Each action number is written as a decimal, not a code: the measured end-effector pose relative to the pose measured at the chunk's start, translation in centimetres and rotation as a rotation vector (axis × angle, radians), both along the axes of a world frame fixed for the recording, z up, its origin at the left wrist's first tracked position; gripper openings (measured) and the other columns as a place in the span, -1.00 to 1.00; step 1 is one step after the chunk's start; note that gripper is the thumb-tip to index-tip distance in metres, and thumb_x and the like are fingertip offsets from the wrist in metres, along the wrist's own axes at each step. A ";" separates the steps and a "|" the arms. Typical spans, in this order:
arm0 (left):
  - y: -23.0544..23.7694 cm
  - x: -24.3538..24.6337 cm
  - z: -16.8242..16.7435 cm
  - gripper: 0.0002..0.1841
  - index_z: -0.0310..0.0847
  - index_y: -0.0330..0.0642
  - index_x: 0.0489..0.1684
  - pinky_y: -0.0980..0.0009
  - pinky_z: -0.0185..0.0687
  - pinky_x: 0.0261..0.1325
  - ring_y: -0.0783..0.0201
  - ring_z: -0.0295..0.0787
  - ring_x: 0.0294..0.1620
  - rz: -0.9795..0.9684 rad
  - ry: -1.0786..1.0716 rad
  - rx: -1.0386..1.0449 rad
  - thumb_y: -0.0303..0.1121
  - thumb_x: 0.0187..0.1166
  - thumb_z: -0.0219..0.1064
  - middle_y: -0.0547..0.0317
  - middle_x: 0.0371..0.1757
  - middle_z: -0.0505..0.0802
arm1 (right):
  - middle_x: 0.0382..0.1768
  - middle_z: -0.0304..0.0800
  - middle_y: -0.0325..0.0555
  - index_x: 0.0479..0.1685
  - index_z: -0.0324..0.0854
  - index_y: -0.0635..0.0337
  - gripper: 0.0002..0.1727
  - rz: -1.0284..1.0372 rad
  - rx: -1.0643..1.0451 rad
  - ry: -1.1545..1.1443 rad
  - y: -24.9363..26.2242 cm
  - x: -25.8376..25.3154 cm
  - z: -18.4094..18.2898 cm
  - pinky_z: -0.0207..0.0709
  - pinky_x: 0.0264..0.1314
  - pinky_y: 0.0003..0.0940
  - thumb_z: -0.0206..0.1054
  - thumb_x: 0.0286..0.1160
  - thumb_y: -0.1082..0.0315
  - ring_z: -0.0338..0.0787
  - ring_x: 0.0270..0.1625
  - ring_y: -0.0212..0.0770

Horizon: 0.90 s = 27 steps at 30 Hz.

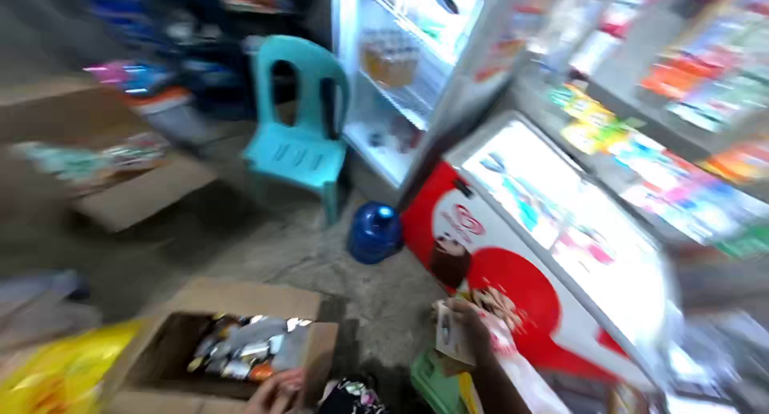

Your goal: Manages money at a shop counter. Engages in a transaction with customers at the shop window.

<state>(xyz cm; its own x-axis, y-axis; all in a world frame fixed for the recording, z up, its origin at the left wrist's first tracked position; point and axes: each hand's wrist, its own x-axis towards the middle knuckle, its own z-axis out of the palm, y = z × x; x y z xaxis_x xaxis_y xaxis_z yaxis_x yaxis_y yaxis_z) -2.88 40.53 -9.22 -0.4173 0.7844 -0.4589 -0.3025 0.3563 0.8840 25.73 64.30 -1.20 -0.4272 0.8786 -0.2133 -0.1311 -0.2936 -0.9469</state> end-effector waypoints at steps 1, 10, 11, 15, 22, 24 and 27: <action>0.8 0.8 0.7 -0.71 0.55 -0.43 0.23 0.36 0.77 0.12 0.43 0.82 -0.08 0.028 0.022 -0.012 -0.46 0.66 0.17 0.16 0.03 0.83 | -0.27 0.85 -0.42 -0.23 0.78 -0.12 -0.82 0.119 0.031 0.036 2.5 -1.5 -0.4 0.74 -0.07 -0.42 0.26 0.49 0.14 0.81 -0.21 -0.47; 9.4 -1.3 1.5 -0.66 0.58 -0.46 0.28 0.13 0.69 0.23 0.12 0.79 0.10 0.138 0.104 -0.167 -0.47 0.60 0.21 -0.18 0.21 0.78 | -0.38 0.75 -0.34 0.00 0.51 0.26 -0.75 0.171 -0.146 -0.353 13.3 -10.0 0.6 0.73 -0.15 -0.51 -0.08 0.74 0.39 0.77 -0.33 -0.52; 10.9 -2.3 2.1 -0.66 0.59 -0.44 0.28 0.12 0.68 0.25 0.10 0.79 0.11 0.124 0.118 -0.174 -0.47 0.61 0.21 -0.18 0.22 0.78 | -0.41 0.74 -0.36 -0.06 0.52 0.25 -0.76 0.166 -0.130 -0.378 14.5 -10.2 -0.1 0.73 -0.17 -0.53 -0.08 0.75 0.39 0.76 -0.36 -0.54; 17.3 -6.9 4.3 -0.68 0.65 -0.33 0.27 0.17 0.69 0.23 0.12 0.79 0.11 0.024 0.270 -0.143 -0.42 0.62 0.26 -0.11 0.24 0.78 | -0.45 0.77 -0.38 -0.15 0.53 0.18 -0.74 0.124 -0.112 -0.377 20.6 -11.2 -3.4 0.73 -0.20 -0.52 -0.02 0.81 0.29 0.77 -0.39 -0.55; 22.3 -11.7 6.8 -0.61 0.61 -0.33 0.38 0.11 0.67 0.25 0.03 0.78 0.12 0.092 0.393 -0.162 -0.40 0.62 0.28 -0.20 0.31 0.74 | -0.28 0.73 0.00 0.05 0.58 0.53 -0.64 0.545 0.230 -0.667 32.4 -20.6 -4.4 0.68 -0.04 -0.29 0.10 0.78 0.30 0.73 -0.26 -0.35; 21.7 -12.1 6.6 -0.62 0.61 -0.35 0.37 0.11 0.70 0.23 0.04 0.80 0.10 0.163 0.381 -0.170 -0.42 0.62 0.29 -0.20 0.31 0.75 | -0.24 0.80 0.12 0.04 0.65 0.51 -0.64 0.728 0.334 -0.679 35.5 -25.3 -5.0 0.70 0.03 -0.08 0.18 0.73 0.28 0.79 -0.20 -0.17; 21.0 -13.1 6.2 -0.60 0.57 -0.36 0.41 0.10 0.71 0.22 0.05 0.81 0.11 0.345 0.254 -0.220 -0.43 0.62 0.30 -0.21 0.36 0.72 | -0.32 0.80 0.04 -0.07 0.73 0.40 -0.68 0.927 0.476 -0.636 37.1 -35.6 -4.6 0.67 -0.03 -0.05 0.26 0.67 0.25 0.77 -0.25 -0.16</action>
